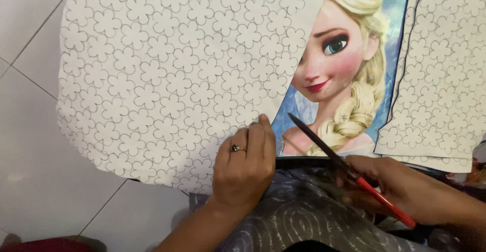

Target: The person uses red-handled scissors to cut a sheet of white paper printed with a repeating flower pattern. They hold the paper with one hand and cut along the pattern lines with the other, separating individual shapes from the sheet.

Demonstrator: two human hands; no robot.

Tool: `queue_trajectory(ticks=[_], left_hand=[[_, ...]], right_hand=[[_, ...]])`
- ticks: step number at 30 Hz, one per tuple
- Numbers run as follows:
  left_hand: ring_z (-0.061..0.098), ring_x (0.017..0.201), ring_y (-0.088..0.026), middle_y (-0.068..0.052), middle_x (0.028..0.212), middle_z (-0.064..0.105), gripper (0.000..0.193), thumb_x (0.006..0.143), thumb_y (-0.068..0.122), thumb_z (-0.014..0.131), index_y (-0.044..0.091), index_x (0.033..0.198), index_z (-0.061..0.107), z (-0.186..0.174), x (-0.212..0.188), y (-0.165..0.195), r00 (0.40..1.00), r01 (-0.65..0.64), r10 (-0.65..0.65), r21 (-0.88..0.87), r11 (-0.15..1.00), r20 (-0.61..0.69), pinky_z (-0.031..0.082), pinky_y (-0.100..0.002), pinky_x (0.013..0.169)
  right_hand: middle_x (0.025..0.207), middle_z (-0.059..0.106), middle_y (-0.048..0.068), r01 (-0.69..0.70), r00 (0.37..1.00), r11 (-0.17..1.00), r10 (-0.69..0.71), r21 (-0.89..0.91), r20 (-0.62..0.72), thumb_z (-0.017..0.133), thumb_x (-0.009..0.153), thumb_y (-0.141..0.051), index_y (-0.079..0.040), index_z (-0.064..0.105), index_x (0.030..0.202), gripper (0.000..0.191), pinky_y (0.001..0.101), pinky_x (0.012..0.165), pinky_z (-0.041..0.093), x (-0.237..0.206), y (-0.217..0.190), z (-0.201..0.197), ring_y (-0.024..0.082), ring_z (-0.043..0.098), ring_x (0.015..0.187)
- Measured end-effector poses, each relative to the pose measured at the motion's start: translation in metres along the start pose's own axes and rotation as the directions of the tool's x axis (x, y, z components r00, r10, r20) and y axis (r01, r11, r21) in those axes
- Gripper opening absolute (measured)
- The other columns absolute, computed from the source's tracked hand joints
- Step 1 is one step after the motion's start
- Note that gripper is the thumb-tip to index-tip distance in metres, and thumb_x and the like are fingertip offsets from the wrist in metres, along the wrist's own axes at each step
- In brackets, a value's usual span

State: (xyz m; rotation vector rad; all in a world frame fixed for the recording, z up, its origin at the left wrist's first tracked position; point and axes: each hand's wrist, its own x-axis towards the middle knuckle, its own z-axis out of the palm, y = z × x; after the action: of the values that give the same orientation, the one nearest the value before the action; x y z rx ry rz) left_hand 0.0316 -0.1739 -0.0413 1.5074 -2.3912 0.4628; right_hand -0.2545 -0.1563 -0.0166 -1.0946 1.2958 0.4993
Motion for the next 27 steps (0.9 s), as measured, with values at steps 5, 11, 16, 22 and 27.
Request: queue_trajectory(ticks=[5,11,16,22,27], left_hand=[[0.058,0.072,-0.010,0.002,0.081,0.056,0.018,0.095,0.007,0.068,0.005,0.110,0.078,-0.003,-0.004,-0.006,0.998,-0.031,0.028,-0.067,0.997,-0.048,0.049,-0.024,0.073],[0.056,0.069,-0.010,0.001,0.081,0.057,0.017,0.095,0.007,0.069,0.000,0.109,0.077,-0.021,-0.014,0.001,0.996,-0.078,0.071,-0.164,0.983,-0.051,0.049,-0.023,0.068],[0.057,0.075,-0.012,-0.001,0.088,0.059,0.014,0.098,0.006,0.072,-0.002,0.109,0.074,-0.017,-0.020,0.020,0.989,-0.122,0.100,-0.224,0.967,-0.110,0.050,-0.024,0.070],[0.060,0.079,-0.014,-0.004,0.093,0.062,0.020,0.095,0.006,0.071,-0.004,0.112,0.073,-0.019,-0.028,0.023,0.983,-0.171,0.147,-0.276,0.946,-0.106,0.052,-0.026,0.073],[0.061,0.079,-0.014,-0.004,0.092,0.060,0.021,0.095,0.007,0.070,-0.004,0.113,0.073,-0.020,-0.031,0.024,0.987,-0.157,0.141,-0.311,0.937,-0.076,0.053,-0.026,0.074]], right_hand=[[0.103,0.061,0.012,0.125,0.992,0.991,-0.126,0.054,0.026,0.079,0.091,-0.033,-0.006,0.054,0.123,0.049,0.0406,0.076,0.047,0.004,0.034,0.007,0.021,0.052,0.091],[0.135,0.059,0.008,0.113,0.988,0.983,-0.097,-0.141,0.117,0.069,0.090,-0.058,-0.012,0.041,0.158,0.087,0.0379,0.099,0.047,-0.008,0.051,0.006,0.022,0.058,0.121],[0.123,0.064,0.007,0.178,0.981,0.982,-0.173,-0.056,0.087,0.064,0.093,-0.068,-0.006,0.041,0.151,0.088,0.0387,0.088,0.051,-0.004,0.031,0.000,0.021,0.061,0.109],[0.078,0.056,0.000,0.273,0.955,0.960,-0.262,-0.063,0.135,0.055,0.094,-0.069,-0.011,0.060,0.106,0.059,0.0356,0.061,0.049,0.003,0.003,-0.006,0.014,0.046,0.070],[0.080,0.053,0.003,0.186,0.974,0.981,-0.178,-0.048,0.144,0.053,0.095,-0.068,-0.012,0.053,0.105,0.057,0.0362,0.063,0.043,0.003,-0.002,-0.003,0.015,0.044,0.071]])
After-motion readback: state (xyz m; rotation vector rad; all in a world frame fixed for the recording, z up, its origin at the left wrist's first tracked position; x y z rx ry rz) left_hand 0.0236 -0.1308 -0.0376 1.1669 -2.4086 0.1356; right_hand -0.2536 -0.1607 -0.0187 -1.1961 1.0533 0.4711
